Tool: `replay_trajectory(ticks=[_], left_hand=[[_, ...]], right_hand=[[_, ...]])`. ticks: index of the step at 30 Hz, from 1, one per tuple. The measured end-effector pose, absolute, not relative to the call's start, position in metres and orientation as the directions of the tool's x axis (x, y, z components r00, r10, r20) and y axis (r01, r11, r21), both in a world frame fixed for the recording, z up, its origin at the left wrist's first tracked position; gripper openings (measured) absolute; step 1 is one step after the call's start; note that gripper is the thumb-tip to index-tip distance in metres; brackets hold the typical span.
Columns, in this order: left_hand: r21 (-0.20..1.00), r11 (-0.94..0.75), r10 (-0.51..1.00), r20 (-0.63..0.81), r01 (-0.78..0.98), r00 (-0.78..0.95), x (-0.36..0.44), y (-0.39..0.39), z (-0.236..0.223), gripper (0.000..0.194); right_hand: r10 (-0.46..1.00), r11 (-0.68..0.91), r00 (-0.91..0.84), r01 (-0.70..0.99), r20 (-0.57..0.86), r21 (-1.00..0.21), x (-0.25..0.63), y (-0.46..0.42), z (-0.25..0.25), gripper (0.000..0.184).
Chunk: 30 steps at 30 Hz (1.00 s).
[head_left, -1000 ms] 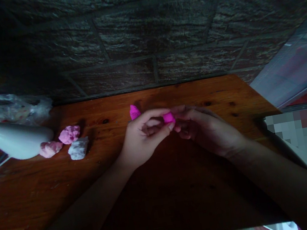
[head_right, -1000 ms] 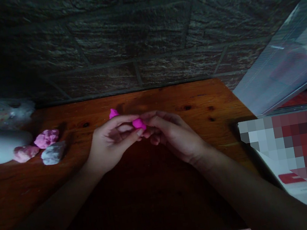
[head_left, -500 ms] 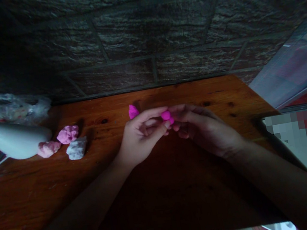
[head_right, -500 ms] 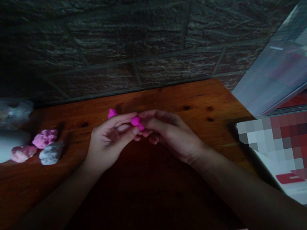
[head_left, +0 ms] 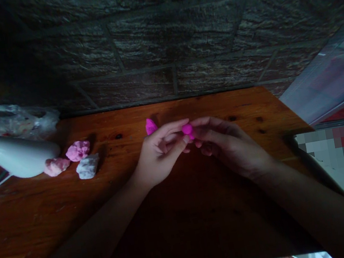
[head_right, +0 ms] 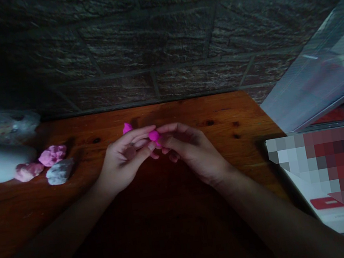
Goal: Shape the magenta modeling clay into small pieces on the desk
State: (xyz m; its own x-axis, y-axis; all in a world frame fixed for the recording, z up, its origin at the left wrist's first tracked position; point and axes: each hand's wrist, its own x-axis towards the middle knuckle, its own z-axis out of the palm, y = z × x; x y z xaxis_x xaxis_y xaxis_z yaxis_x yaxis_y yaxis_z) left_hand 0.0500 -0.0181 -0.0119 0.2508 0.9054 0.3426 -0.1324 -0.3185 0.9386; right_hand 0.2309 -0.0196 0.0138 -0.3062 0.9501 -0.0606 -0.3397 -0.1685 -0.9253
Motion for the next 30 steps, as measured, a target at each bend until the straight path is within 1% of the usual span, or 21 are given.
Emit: replay_trajectory(ticks=[5, 9, 15, 21, 30], left_hand=[[0.947, -0.288, 0.913, 0.317, -0.141, 0.258, 0.0501, -0.0182, -0.0121, 0.037], [0.946, -0.278, 0.913, 0.314, -0.168, 0.261, 0.049, -0.0174, -0.0129, 0.037], [0.95, -0.267, 0.923, 0.3, -0.161, 0.243, 0.049, -0.0163, -0.0131, 0.037], [0.947, -0.27, 0.917, 0.308, -0.176, 0.254, 0.0496, -0.0167, -0.0118, 0.033], [0.947, -0.275, 0.92, 0.309, -0.167, 0.24, 0.0508, -0.0171, -0.0114, 0.032]], right_hand=[[0.953, -0.147, -0.298, -0.331, -0.045, -0.932, 0.2301, -0.0201, 0.0127, 0.027], [0.953, -0.167, -0.297, -0.326, -0.067, -0.931, 0.2295, -0.0201, 0.0118, 0.027], [0.955, -0.186, -0.283, -0.317, -0.095, -0.93, 0.2303, -0.019, 0.0126, 0.032], [0.961, -0.172, -0.265, -0.322, -0.086, -0.931, 0.2311, -0.0177, 0.0104, 0.025], [0.959, -0.18, -0.267, -0.329, -0.091, -0.927, 0.2293, -0.0188, 0.0106, 0.023]])
